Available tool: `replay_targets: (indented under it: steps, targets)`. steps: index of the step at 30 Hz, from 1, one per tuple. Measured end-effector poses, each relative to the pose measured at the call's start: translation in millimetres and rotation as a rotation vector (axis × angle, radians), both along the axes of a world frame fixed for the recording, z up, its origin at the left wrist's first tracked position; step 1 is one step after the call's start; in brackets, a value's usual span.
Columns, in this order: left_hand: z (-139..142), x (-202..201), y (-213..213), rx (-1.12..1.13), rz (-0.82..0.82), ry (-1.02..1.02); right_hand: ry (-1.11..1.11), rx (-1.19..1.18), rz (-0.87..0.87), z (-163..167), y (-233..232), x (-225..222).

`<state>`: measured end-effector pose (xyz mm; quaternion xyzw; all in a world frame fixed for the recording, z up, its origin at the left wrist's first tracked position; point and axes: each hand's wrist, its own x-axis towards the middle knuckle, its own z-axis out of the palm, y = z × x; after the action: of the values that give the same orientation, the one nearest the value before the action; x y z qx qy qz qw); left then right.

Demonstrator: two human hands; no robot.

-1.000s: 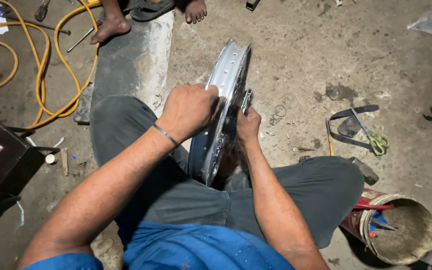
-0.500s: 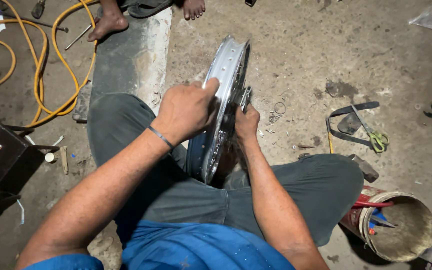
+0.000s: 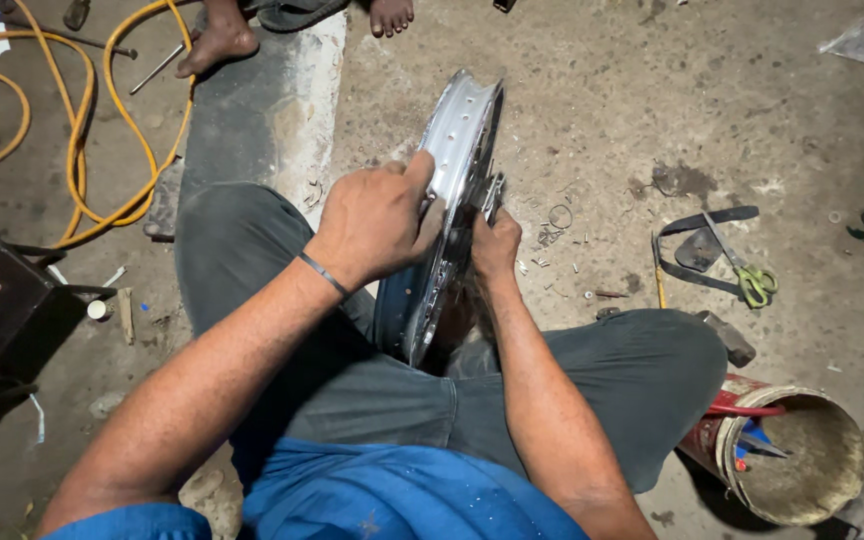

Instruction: The person is assembling a bicycle wheel by inserting spokes into the hub and rim. They use a wrench to tighten the spokes and ensure the wheel is properly aligned.

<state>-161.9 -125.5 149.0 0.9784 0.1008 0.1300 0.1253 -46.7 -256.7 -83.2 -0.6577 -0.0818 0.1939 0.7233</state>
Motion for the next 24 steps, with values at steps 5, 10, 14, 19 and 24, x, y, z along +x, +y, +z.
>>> replay_targets:
  steps: [5,10,14,19,24]
  targets:
    - [-0.8,0.5,-2.1,0.038,0.014,0.028,0.004,0.095,0.011,-1.7,0.5,-0.2]
    - [-1.4,-2.4,-1.9,-0.003,-0.014,-0.053,-0.141,-0.102,-0.024,0.8,1.0,2.5]
    - [-2.9,-1.0,-1.0,0.063,0.001,-0.019,-0.012,-0.026,-0.012,2.1,1.9,1.6]
    - [-2.0,0.7,-1.7,-0.023,0.006,-0.04,-0.054,0.034,-0.004,2.4,2.4,-0.7]
    - [0.2,1.5,-1.4,0.008,0.01,0.001,0.068,0.097,0.01,5.5,1.4,-0.8]
